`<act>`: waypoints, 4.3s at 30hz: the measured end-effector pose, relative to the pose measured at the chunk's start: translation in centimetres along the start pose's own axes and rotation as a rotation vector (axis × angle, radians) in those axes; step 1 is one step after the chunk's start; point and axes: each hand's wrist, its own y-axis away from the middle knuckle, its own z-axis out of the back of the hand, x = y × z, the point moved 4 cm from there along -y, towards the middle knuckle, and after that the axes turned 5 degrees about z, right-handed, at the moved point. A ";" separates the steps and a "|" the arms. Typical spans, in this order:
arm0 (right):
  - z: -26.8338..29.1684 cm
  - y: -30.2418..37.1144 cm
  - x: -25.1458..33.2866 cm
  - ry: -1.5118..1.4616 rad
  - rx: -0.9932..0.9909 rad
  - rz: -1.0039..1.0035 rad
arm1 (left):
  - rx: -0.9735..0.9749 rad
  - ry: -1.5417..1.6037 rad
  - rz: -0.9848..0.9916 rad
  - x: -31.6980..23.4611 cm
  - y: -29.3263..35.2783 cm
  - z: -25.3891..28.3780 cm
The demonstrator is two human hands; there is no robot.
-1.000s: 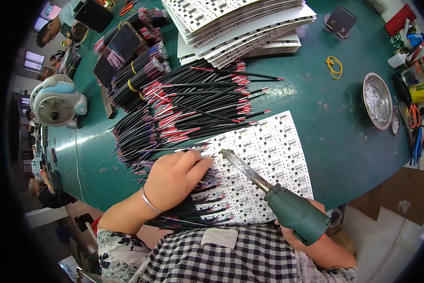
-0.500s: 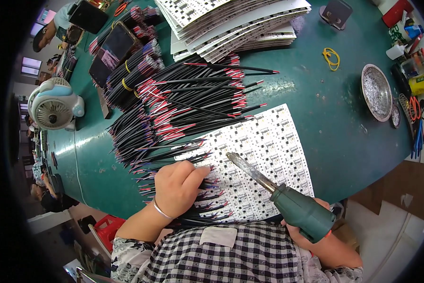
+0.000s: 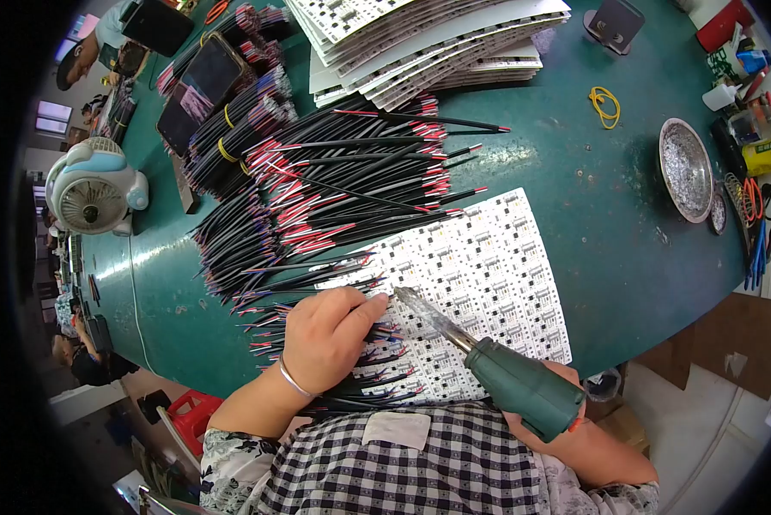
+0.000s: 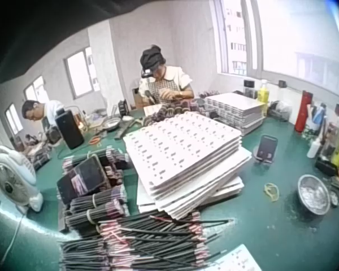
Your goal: The person solders wires onto circular LED circuit boards using a handheld soldering iron.
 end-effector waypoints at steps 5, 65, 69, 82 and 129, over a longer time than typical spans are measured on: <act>-0.1 0.1 0.3 0.135 -0.008 0.102 | 0.017 0.019 0.013 0.2 -0.2 0.0; 1.8 5.1 -1.2 -0.122 0.051 0.123 | 0.091 -0.014 0.023 -1.5 2.3 0.4; 2.1 6.0 -1.1 -0.063 0.044 0.199 | 0.023 -0.047 -0.019 -1.6 1.5 0.3; -1.3 3.5 -0.1 -0.129 -0.129 -0.114 | 0.014 0.090 -0.043 -1.0 1.6 -0.8; -1.9 2.9 0.0 -0.102 -0.174 -0.029 | -0.015 0.197 -0.011 -0.8 1.0 -0.8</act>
